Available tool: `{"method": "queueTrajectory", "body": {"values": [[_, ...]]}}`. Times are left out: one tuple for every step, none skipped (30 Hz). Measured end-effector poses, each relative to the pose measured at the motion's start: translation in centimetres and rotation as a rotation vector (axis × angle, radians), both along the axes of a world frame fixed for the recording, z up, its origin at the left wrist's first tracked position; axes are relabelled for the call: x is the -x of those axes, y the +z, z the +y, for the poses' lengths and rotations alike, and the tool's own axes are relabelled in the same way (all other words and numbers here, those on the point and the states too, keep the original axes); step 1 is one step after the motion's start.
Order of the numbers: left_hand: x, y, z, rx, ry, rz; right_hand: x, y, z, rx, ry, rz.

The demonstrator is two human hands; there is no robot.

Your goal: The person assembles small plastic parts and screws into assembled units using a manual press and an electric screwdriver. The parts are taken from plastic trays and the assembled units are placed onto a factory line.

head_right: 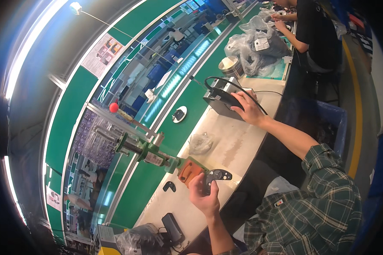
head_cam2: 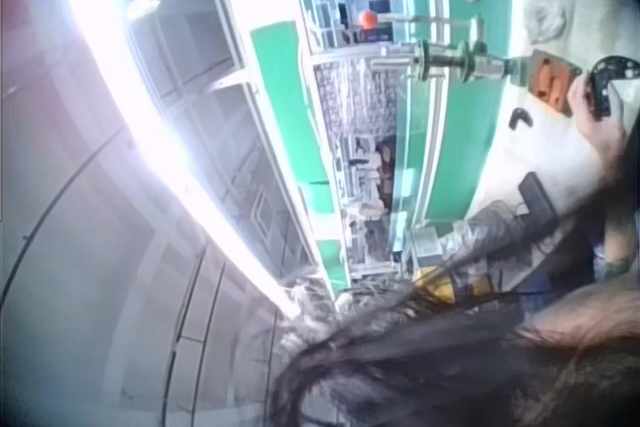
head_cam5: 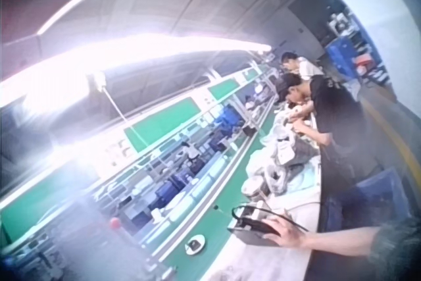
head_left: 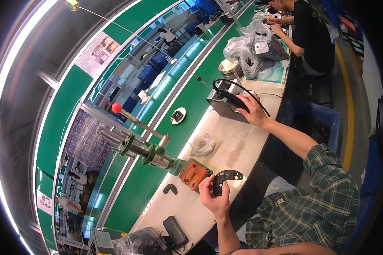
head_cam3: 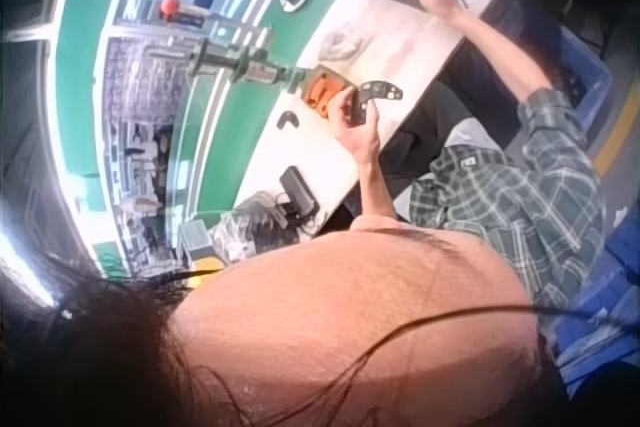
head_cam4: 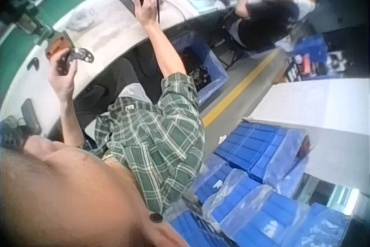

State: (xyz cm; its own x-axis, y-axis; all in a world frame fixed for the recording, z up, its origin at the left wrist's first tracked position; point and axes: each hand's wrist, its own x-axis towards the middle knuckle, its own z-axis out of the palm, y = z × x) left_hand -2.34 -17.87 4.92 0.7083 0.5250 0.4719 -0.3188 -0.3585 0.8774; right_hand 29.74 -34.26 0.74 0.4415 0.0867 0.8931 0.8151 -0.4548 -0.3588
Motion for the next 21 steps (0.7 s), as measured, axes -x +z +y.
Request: {"method": "queueTrajectory", "body": {"values": [[0.0, 0.2, -0.4, -0.213, 0.105, -0.048, -0.1, -0.3, 0.2, -0.001, 0.006, 0.002], [0.0, 0.4, -0.7, -0.426, 0.203, -0.099, -0.2, -0.3, 0.1, -0.024, 0.011, 0.017], [-0.1, 0.1, -0.5, -0.556, 0.261, -0.171, -0.2, -0.4, 0.0, -0.046, 0.016, 0.033], [0.0, -0.1, -0.6, -0.557, 0.258, -0.17, -0.3, -0.5, 0.0, -0.047, 0.014, 0.034], [0.1, -0.4, -0.7, -0.615, 0.295, -0.202, -0.3, -0.5, -0.1, -0.054, 0.017, 0.044], [0.2, -0.7, -0.8, -0.674, 0.331, -0.233, -0.4, -0.5, -0.2, -0.061, 0.019, 0.055], [0.3, -0.9, -0.7, -0.674, 0.329, -0.232, -0.3, -0.5, -0.2, -0.061, 0.017, 0.057], [0.3, -1.2, -0.6, -0.757, 0.358, -0.286, -0.3, -0.4, -0.2, -0.034, 0.003, 0.033], [0.3, -1.4, -0.6, -0.84, 0.387, -0.34, -0.2, -0.3, -0.2, -0.006, -0.01, 0.01], [0.3, -1.4, -0.7, -0.841, 0.387, -0.338, -0.1, -0.4, -0.3, -0.007, -0.009, 0.012], [0.2, -1.4, -0.7, -0.847, 0.404, -0.331, 0.1, 0.0, 0.0, 0.0, 0.007, 0.018], [0.0, -1.4, -0.8, -0.853, 0.423, -0.322, 0.3, 0.4, 0.2, 0.007, 0.024, 0.025], [-0.5, -1.8, -1.2, -0.757, 0.439, -0.294, 0.4, 0.3, -0.2, 0.016, 0.012, 0.05], [-0.7, -2.3, -1.4, -0.676, 0.406, -0.216, 0.3, -0.1, -0.6, 0.063, -0.001, 0.079], [-1.0, -3.2, -1.4, -0.585, 0.371, -0.191, 0.3, -0.2, -1.0, 0.093, -0.035, 0.046], [-1.2, -4.1, -1.6, -0.494, 0.335, -0.166, 0.3, -0.5, -1.4, 0.123, -0.071, 0.013], [-1.1, -4.9, -2.1, -0.311, 0.276, -0.117, 0.8, -0.6, -1.6, 0.169, -0.035, 0.052], [-0.8, -5.9, -2.4, -0.205, 0.227, -0.085, 1.3, -1.1, -2.0, 0.195, -0.016, 0.118], [-0.7, -6.6, -2.7, -0.145, 0.208, -0.082, 1.9, -1.4, -2.2, 0.207, -0.013, 0.086], [-0.5, -7.3, -2.8, -0.082, 0.189, -0.079, 2.8, -1.6, -2.3, 0.22, -0.011, 0.055], [-0.4, -7.9, -2.8, -0.081, 0.195, -0.075, 3.6, -1.8, -2.6, 0.222, -0.004, 0.058]]}}
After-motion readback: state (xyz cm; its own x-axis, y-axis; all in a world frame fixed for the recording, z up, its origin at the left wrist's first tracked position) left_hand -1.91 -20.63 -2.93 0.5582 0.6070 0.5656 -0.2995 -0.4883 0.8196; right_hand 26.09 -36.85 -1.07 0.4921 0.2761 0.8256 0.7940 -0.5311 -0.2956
